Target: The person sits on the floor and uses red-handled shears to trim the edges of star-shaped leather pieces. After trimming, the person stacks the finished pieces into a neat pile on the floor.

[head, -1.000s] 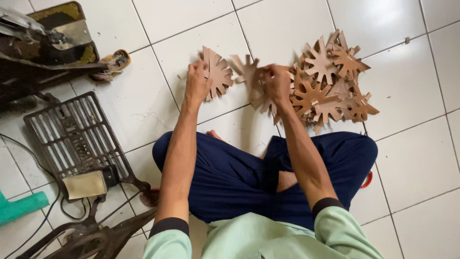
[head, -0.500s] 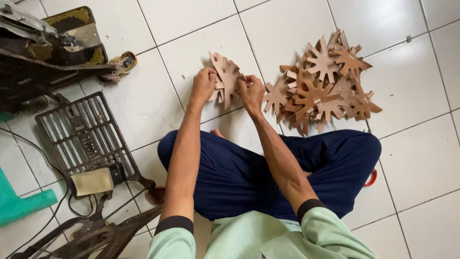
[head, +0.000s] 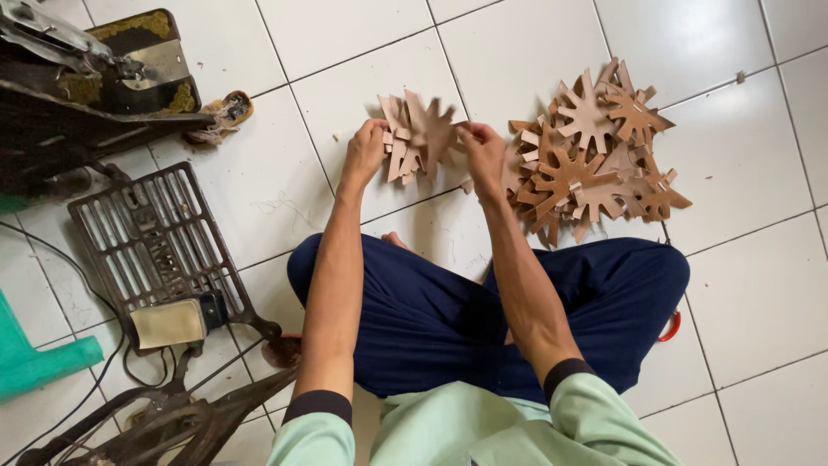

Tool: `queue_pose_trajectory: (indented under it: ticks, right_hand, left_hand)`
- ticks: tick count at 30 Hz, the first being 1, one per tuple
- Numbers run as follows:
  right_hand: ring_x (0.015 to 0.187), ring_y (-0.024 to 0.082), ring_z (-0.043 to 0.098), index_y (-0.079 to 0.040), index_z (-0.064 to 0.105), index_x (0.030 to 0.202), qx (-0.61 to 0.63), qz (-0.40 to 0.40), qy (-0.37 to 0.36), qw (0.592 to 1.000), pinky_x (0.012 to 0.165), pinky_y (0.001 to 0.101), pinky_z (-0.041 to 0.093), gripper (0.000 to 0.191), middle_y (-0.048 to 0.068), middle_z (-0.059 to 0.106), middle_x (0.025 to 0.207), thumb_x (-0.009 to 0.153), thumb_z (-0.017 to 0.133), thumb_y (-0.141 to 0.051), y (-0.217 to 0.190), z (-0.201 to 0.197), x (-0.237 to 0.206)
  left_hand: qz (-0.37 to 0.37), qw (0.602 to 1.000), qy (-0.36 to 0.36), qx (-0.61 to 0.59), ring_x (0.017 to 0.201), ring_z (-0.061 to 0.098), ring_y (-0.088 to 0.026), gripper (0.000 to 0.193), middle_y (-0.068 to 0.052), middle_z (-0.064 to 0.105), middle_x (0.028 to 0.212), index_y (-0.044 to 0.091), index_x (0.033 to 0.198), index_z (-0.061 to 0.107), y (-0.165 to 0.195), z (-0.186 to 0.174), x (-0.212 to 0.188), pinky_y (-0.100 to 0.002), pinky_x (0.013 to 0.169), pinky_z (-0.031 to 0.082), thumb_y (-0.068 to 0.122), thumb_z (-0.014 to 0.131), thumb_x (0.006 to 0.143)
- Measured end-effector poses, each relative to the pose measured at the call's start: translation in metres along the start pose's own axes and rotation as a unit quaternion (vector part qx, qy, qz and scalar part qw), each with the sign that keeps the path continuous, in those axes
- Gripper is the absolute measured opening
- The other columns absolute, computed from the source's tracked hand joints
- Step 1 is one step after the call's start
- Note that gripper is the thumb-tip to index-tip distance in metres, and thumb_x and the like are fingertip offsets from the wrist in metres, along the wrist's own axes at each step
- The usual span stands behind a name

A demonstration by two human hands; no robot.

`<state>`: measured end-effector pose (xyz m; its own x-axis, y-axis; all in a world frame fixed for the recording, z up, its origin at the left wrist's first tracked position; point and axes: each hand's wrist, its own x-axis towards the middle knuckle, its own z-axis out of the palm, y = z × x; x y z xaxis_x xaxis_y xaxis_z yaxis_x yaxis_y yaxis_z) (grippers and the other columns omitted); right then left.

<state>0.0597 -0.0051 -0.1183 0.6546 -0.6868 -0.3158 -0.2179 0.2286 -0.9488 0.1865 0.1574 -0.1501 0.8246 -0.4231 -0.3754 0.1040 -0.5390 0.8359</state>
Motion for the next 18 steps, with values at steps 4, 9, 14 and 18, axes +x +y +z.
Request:
queue_pose_trajectory:
  ticks: [4,9,14,18]
  right_hand:
    - [0.084,0.013,0.067,-0.002,0.068,0.109,0.281,0.08,-0.012,0.956,0.074,0.0253,0.055,0.016,0.006,0.072,0.096,0.095,0.071,-0.007,0.001,-0.012,0.007]
    - [0.076,0.014,0.057,0.004,0.072,0.104,-0.004,0.057,0.038,0.998,0.065,0.0267,0.046,0.019,0.009,0.068,0.088,0.097,0.075,-0.013,0.007,0.005,-0.003]
    - [0.08,0.012,0.066,0.003,0.066,0.104,-0.103,-0.01,0.096,0.99,0.07,0.0226,0.055,0.019,0.006,0.071,0.09,0.093,0.073,-0.011,0.009,0.013,-0.017]
    - [0.079,0.014,0.063,0.003,0.063,0.116,0.195,-0.001,0.035,0.98,0.069,0.0238,0.055,0.025,0.008,0.067,0.092,0.091,0.067,-0.002,-0.006,-0.002,-0.011]
  left_hand:
    - [0.045,0.998,-0.006,-0.042,0.084,0.076,-0.02,0.038,-0.011,0.077,0.105,0.005,0.123,0.069,-0.006,0.002,0.002,-0.033,0.073,0.062,0.015,0.04,0.101]
    - [0.032,0.991,-0.05,-0.117,0.091,0.076,-0.018,0.042,-0.012,0.078,0.108,0.003,0.128,0.069,-0.008,0.003,0.002,-0.031,0.08,0.063,0.003,0.038,0.101]
    - [0.027,0.993,-0.055,-0.105,0.105,0.072,-0.018,0.034,-0.011,0.072,0.122,0.003,0.13,0.065,-0.006,-0.001,-0.001,-0.031,0.088,0.063,0.008,0.048,0.102]
    - [0.041,0.993,-0.049,-0.096,0.107,0.071,-0.018,0.033,-0.01,0.071,0.123,0.002,0.128,0.066,0.0,-0.002,-0.007,-0.033,0.086,0.063,0.011,0.052,0.099]
